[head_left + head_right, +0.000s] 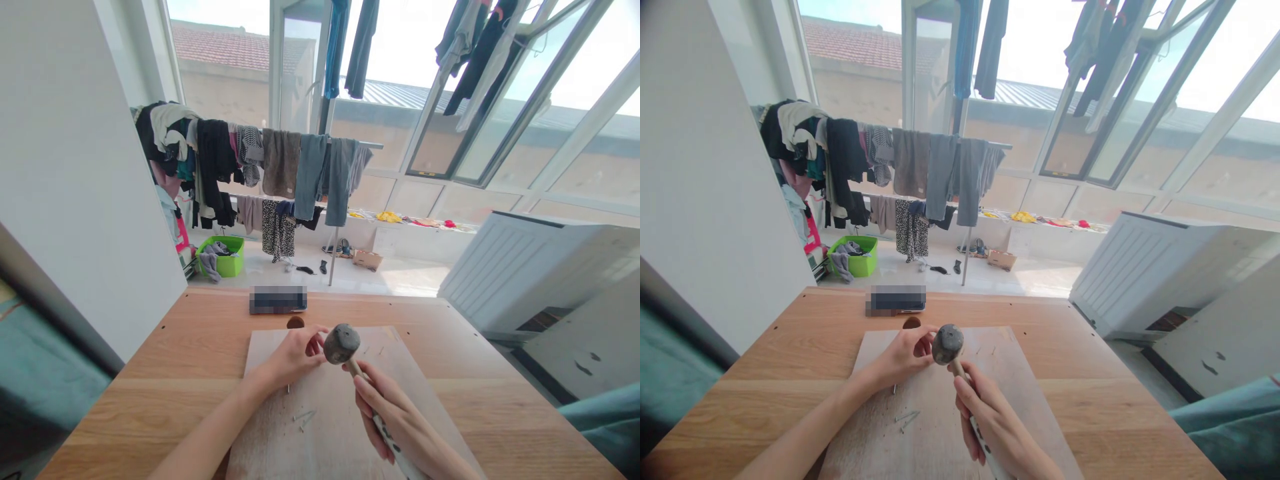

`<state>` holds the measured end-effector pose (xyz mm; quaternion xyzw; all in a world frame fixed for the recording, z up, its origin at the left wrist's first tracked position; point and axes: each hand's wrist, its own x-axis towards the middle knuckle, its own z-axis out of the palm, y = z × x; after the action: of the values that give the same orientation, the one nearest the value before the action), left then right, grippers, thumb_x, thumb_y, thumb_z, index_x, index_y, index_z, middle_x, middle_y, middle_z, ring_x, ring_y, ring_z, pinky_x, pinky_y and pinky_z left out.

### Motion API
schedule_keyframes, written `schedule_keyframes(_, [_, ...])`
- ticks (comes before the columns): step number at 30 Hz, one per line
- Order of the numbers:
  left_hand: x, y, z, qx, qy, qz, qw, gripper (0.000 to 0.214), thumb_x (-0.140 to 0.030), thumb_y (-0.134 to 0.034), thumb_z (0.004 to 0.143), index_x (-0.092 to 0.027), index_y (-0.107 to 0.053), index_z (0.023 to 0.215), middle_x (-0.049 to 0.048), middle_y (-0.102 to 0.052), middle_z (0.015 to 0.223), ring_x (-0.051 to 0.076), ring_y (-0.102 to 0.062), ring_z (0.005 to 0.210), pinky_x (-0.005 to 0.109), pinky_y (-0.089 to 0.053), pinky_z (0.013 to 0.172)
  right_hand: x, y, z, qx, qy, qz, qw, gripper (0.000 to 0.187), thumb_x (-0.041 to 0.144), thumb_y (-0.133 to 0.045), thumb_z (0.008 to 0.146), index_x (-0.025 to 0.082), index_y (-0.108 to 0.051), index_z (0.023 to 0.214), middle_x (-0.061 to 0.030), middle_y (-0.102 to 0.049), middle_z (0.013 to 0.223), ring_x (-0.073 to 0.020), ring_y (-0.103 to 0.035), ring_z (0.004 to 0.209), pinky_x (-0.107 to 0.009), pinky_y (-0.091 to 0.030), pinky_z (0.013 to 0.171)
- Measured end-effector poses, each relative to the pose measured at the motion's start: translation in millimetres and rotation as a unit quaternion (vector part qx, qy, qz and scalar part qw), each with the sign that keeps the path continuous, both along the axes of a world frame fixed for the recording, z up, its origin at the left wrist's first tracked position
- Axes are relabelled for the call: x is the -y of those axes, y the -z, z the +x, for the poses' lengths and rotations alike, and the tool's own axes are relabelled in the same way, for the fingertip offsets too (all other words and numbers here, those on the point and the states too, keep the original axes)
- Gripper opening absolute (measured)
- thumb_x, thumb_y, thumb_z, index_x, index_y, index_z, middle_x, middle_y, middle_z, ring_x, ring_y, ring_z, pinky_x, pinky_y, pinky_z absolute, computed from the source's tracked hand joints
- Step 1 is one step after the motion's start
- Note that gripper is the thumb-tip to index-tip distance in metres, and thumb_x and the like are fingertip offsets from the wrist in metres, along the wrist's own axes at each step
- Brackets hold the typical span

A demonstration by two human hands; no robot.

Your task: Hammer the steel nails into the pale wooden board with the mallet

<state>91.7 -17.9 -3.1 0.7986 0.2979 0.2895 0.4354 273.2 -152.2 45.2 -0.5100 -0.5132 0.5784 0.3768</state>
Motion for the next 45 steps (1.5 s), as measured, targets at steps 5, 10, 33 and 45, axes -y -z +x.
schedule_keyframes(5, [0,-35.8,-32,-0.135,0.02,0.038,0.99,0.032,-0.019,-0.066,0.072,-0.02,-0.063,0.104,0.0019,-0.055,0.101,0.015,-0.057,0.082,0.026,-0.049,0.074,22,11.4,31,0.013,-0.029,-0.065,0.997,0.043,0.063,-0.048,0.095,0.021,-0.049,0.102,0.0096,-0.049,0.072,0.0018,-0.042,0.035,-0.012,-0.021,0.031])
schedule_keyframes(10, [6,-62.3,-64,-0.322,0.117,0.016,0.939,0.031,-0.018,-0.068,0.065,-0.025,-0.067,0.095,-0.001,-0.054,0.099,0.017,-0.057,0.086,0.023,-0.044,0.067,34,19.2,45,0.126,-0.037,-0.083,0.988,0.053,0.072,-0.047,0.089,0.022,-0.05,0.104,0.0092,-0.047,0.064,-0.0042,-0.043,0.039,-0.016,-0.029,0.035])
schedule_keyframes(33, [7,-1.5,-23,-0.014,-0.069,0.019,0.997,0.011,-0.025,-0.06,0.087,-0.019,-0.068,0.092,-0.0005,-0.069,0.081,0.012,-0.059,0.07,0.021,-0.045,0.066,20,33.3,29,0.423,-0.038,0.073,0.903,0.03,0.041,-0.027,0.099,0.024,-0.051,0.099,-0.0025,-0.065,0.073,-0.0241,-0.065,0.069,-0.03,-0.041,0.064])
schedule_keyframes(45, [6,1.4,-25,-0.021,-0.064,0.054,0.996,0.008,-0.02,-0.061,0.088,-0.019,-0.068,0.09,-0.0005,-0.067,0.08,0.012,-0.059,0.072,0.021,-0.045,0.067,25,10.8,20,0.383,-0.026,0.012,0.923,0.026,0.04,-0.027,0.099,0.025,-0.047,0.092,0.007,-0.043,0.059,-0.0153,-0.05,0.043,-0.024,-0.037,0.046])
